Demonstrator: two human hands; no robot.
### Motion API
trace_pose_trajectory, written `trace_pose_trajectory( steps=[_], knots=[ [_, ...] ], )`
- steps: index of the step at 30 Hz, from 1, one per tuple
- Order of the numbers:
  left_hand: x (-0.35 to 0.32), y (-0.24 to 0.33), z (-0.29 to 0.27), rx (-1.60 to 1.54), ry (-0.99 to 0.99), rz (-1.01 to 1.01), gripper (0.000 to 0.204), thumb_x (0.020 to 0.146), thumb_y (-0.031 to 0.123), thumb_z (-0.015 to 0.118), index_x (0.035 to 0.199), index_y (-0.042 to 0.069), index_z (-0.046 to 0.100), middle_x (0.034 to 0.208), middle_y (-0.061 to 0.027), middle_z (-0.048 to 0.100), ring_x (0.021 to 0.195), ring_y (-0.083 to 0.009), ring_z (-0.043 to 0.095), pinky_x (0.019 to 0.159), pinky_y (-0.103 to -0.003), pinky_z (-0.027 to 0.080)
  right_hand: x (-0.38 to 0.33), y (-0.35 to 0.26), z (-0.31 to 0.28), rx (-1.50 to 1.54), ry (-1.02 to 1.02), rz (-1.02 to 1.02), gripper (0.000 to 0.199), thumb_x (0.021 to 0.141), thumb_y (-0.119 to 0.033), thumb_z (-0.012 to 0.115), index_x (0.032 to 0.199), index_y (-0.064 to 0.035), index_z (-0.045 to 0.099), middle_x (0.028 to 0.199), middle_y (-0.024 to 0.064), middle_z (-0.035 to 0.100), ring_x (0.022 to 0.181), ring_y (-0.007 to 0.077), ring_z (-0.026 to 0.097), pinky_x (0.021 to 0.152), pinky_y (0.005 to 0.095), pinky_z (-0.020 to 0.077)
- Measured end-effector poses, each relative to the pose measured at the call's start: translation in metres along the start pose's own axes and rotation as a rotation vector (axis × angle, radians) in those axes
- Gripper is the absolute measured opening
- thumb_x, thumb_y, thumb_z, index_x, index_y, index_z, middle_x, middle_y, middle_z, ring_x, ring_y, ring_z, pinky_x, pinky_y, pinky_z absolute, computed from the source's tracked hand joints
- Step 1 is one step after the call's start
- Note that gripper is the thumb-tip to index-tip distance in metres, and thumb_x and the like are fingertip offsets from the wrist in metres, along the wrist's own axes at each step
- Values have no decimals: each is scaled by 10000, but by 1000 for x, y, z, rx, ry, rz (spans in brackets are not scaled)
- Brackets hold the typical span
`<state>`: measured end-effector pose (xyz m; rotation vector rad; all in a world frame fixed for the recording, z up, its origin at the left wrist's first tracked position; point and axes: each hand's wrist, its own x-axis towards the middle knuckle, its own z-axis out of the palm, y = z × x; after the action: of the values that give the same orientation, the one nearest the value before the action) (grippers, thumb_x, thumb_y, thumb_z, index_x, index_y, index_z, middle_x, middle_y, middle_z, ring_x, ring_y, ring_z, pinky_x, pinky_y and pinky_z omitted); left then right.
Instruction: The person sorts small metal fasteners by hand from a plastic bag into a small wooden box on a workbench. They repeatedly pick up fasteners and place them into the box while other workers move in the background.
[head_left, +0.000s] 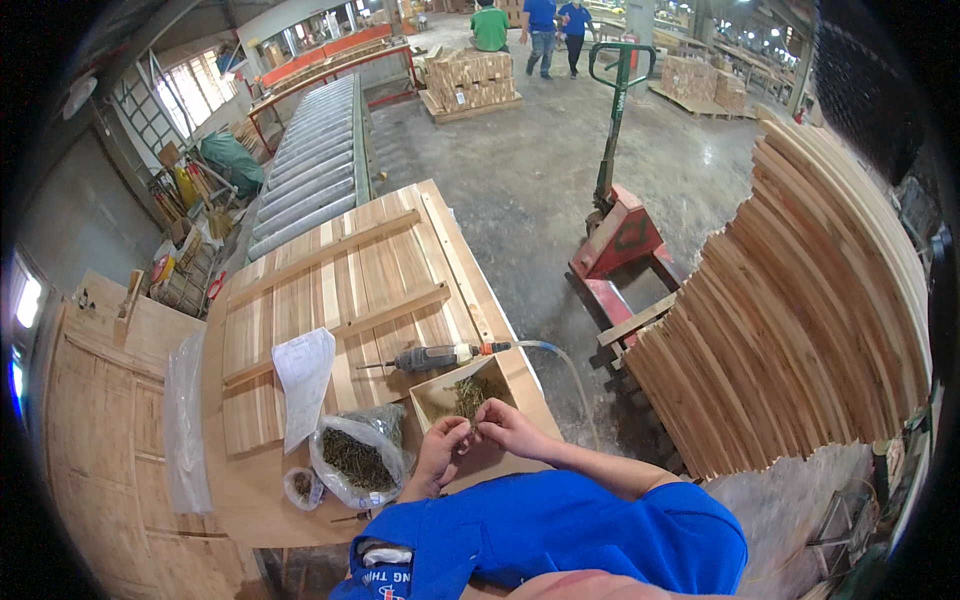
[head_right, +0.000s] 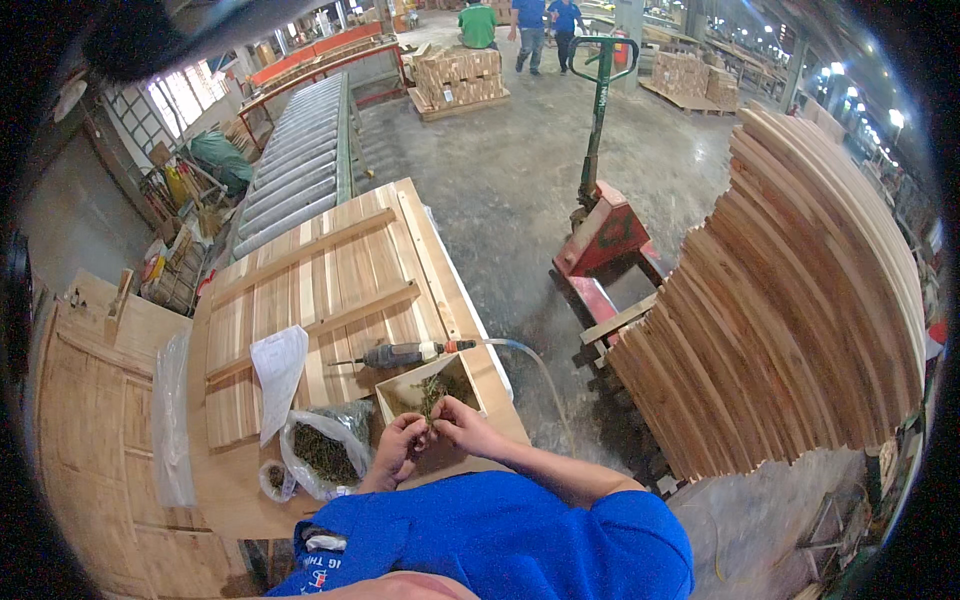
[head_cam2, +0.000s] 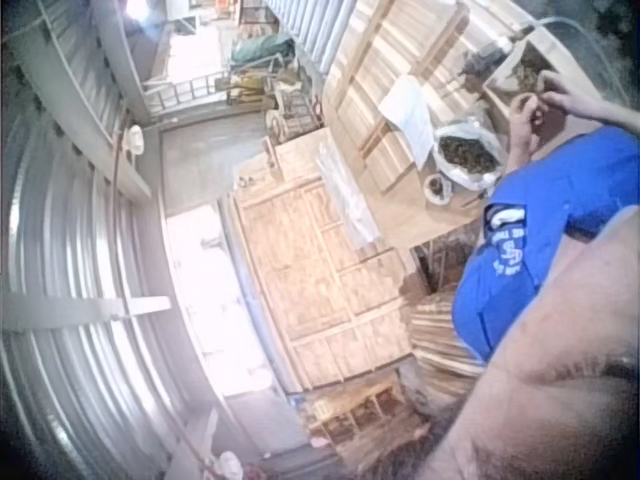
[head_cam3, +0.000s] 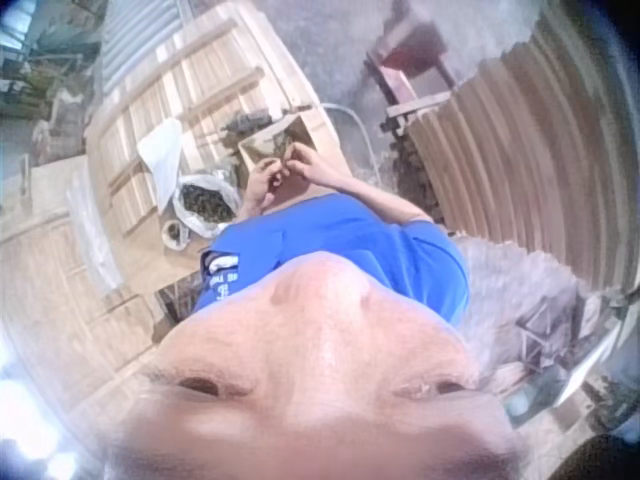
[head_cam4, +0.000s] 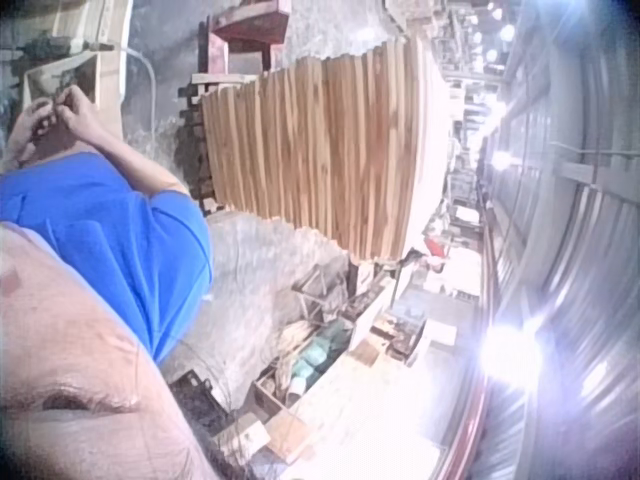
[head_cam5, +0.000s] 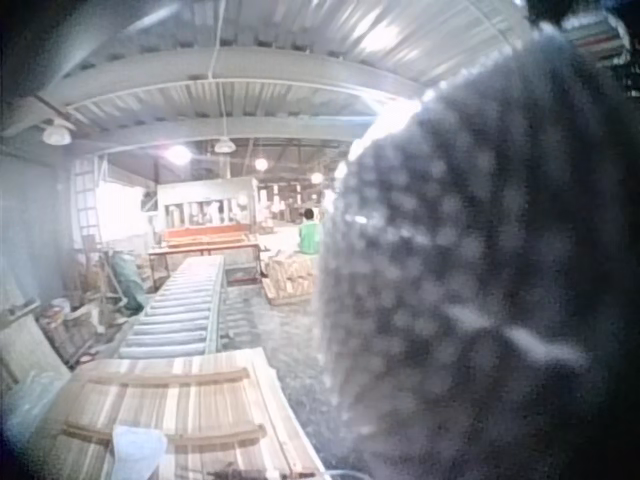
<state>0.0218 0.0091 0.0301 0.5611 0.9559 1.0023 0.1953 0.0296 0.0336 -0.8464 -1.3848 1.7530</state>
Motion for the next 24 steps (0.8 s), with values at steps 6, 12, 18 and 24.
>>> trace_pose_trajectory(
  steps=[6, 12, 18, 24],
  knots=[
    [4, -8, 0, 128, 59, 96, 131, 823, 113, 619, 922, 30, 597, 690, 3, 582, 544, -45, 473, 483, -174, 360, 4, 1, 2, -26, -20, -8, 105, 877, -71, 478, 972, -67, 432, 781, 7, 553, 673, 58, 494, 546, 198, 380],
    [1, -5, 0, 266, -23, 53, 134, 817, 143, 626, 899, 37, 626, 698, 11, 598, 512, -38, 457, 472, -169, 345, -1, -4, 0, 52, -22, 104, 131, 875, -69, 475, 995, -82, 426, 754, 10, 550, 586, 52, 460, 472, 186, 344],
    [-1, -3, 0, 264, 78, 163, 117, 810, 113, 627, 890, 28, 640, 731, 12, 610, 561, -31, 482, 492, -169, 360, -3, -8, -1, 166, 46, 263, 133, 910, -180, 488, 985, -70, 490, 688, -14, 516, 517, 49, 416, 445, 186, 312],
    [-3, -4, 7, 310, 56, 265, 122, 807, 82, 626, 907, 12, 641, 747, 7, 614, 603, -31, 499, 512, -170, 381, -9, -4, 2, 360, -31, 324, 161, 892, -236, 533, 930, -80, 546, 621, -46, 429, 475, 39, 341, 418, 191, 252]
  ],
)
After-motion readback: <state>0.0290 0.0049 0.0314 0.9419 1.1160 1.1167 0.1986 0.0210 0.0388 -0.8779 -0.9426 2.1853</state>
